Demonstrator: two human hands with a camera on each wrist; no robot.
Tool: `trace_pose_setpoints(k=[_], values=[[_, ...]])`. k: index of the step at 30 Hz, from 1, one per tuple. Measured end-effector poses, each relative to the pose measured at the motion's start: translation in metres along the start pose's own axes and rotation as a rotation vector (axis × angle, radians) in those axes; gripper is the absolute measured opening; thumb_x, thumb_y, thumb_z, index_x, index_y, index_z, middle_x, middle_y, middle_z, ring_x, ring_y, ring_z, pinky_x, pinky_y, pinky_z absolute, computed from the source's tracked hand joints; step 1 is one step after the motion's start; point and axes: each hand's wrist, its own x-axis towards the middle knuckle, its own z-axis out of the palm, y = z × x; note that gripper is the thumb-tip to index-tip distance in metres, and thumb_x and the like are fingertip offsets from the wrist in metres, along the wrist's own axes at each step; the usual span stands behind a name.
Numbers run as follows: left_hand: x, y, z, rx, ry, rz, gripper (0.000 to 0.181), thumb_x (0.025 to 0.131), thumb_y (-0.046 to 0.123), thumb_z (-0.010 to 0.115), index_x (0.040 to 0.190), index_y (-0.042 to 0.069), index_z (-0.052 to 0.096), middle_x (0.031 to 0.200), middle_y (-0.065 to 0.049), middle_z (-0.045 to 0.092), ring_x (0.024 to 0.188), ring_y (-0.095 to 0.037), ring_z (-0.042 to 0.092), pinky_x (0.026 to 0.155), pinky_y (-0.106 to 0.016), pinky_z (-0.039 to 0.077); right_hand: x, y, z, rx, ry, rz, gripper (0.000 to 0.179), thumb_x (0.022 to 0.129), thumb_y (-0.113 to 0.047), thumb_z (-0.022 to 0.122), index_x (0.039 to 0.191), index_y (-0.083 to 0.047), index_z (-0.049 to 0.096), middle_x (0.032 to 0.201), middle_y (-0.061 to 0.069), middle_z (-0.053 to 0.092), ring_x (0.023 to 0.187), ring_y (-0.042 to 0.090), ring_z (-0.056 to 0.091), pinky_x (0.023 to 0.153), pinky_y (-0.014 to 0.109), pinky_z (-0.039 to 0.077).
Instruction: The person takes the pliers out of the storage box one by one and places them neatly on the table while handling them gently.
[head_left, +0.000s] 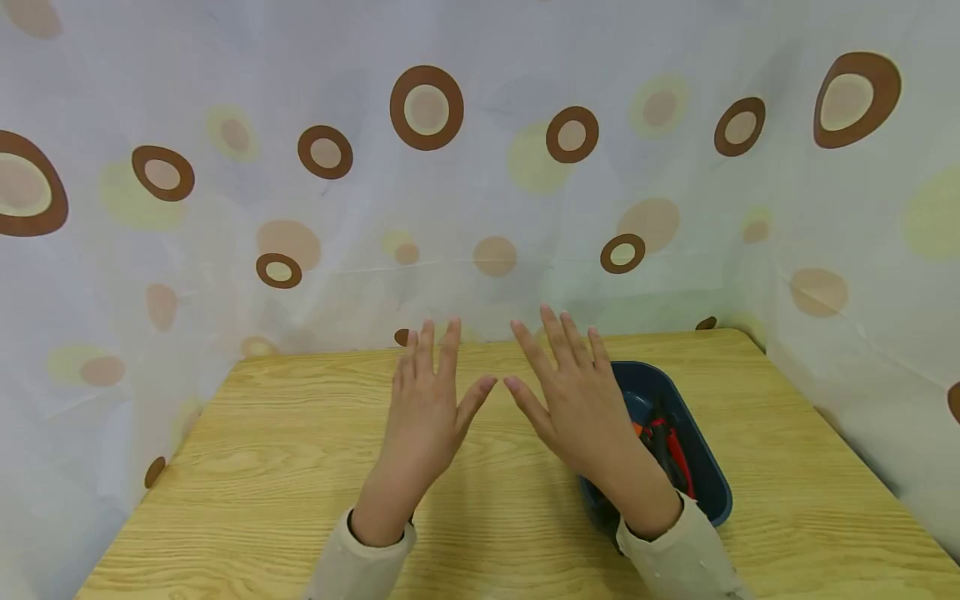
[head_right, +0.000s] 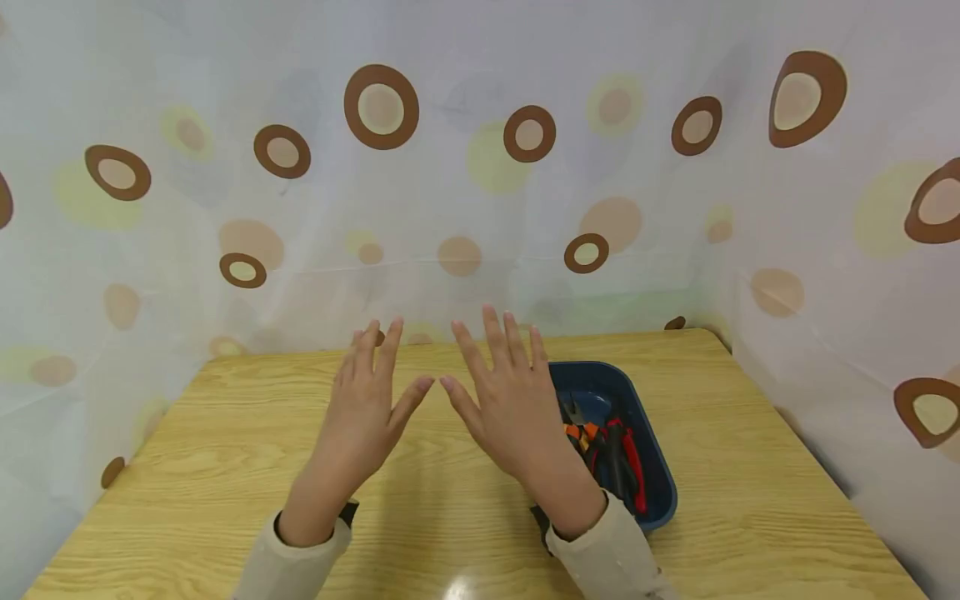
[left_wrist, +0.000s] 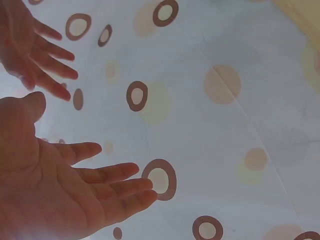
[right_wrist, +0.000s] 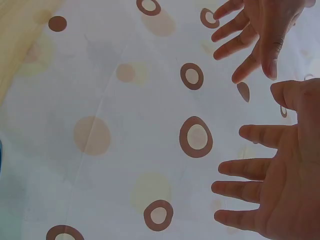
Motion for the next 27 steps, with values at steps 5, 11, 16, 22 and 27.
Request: trace_pose_setpoints(k=[5, 11, 16, 22, 27], values=[[-0.002, 0.004, 0.003, -0.013, 0.031, 0.032, 0.071, 0.098, 0.046, 0.049, 0.151, 0.007, 0.024, 0.15, -0.027, 0.025, 0.139, -0.047, 0.021, 0.106, -0.06, 0.027, -0.003, 0.005, -0.002, 0.016, 0.031, -0.016, 0.061, 0.101, -0.047, 0.04, 0.153, -0.017, 0.027, 0.157, 0.018, 0.019, 0.141, 0.039, 0.023, 0.11, 0.06, 0.019], [-0.003, 0.006, 0.008, -0.01, 0.072, 0.082, 0.066, 0.098, 0.044, 0.05, 0.146, 0.002, 0.032, 0.144, -0.027, 0.034, 0.135, -0.047, 0.031, 0.104, -0.059, 0.032, -0.006, 0.008, -0.005, 0.037, 0.081, -0.042, 0.063, 0.102, -0.053, 0.026, 0.151, -0.014, 0.032, 0.154, 0.021, 0.027, 0.139, 0.04, 0.028, 0.108, 0.061, 0.023], [-0.003, 0.008, 0.011, 0.003, 0.103, 0.12, 0.064, 0.099, 0.044, 0.049, 0.144, 0.0, 0.035, 0.139, -0.026, 0.039, 0.127, -0.044, 0.041, 0.101, -0.056, 0.037, -0.009, 0.01, -0.006, 0.054, 0.098, -0.053, 0.066, 0.102, -0.056, 0.02, 0.15, -0.013, 0.033, 0.152, 0.021, 0.03, 0.137, 0.04, 0.032, 0.106, 0.061, 0.026], [-0.003, 0.012, 0.013, -0.013, 0.147, 0.16, 0.06, 0.099, 0.04, 0.052, 0.139, -0.002, 0.04, 0.135, -0.026, 0.042, 0.122, -0.042, 0.046, 0.1, -0.052, 0.04, -0.011, 0.017, -0.008, 0.079, 0.171, -0.091, 0.065, 0.102, -0.054, 0.023, 0.147, -0.009, 0.039, 0.147, 0.023, 0.037, 0.131, 0.041, 0.039, 0.101, 0.062, 0.032], [-0.004, 0.016, 0.016, -0.049, 0.169, 0.18, 0.056, 0.099, 0.037, 0.053, 0.136, -0.004, 0.043, 0.129, -0.025, 0.047, 0.118, -0.04, 0.05, 0.098, -0.05, 0.042, -0.016, 0.024, -0.011, 0.077, 0.205, -0.098, 0.065, 0.102, -0.052, 0.024, 0.144, -0.007, 0.042, 0.143, 0.025, 0.04, 0.124, 0.045, 0.045, 0.096, 0.062, 0.036]])
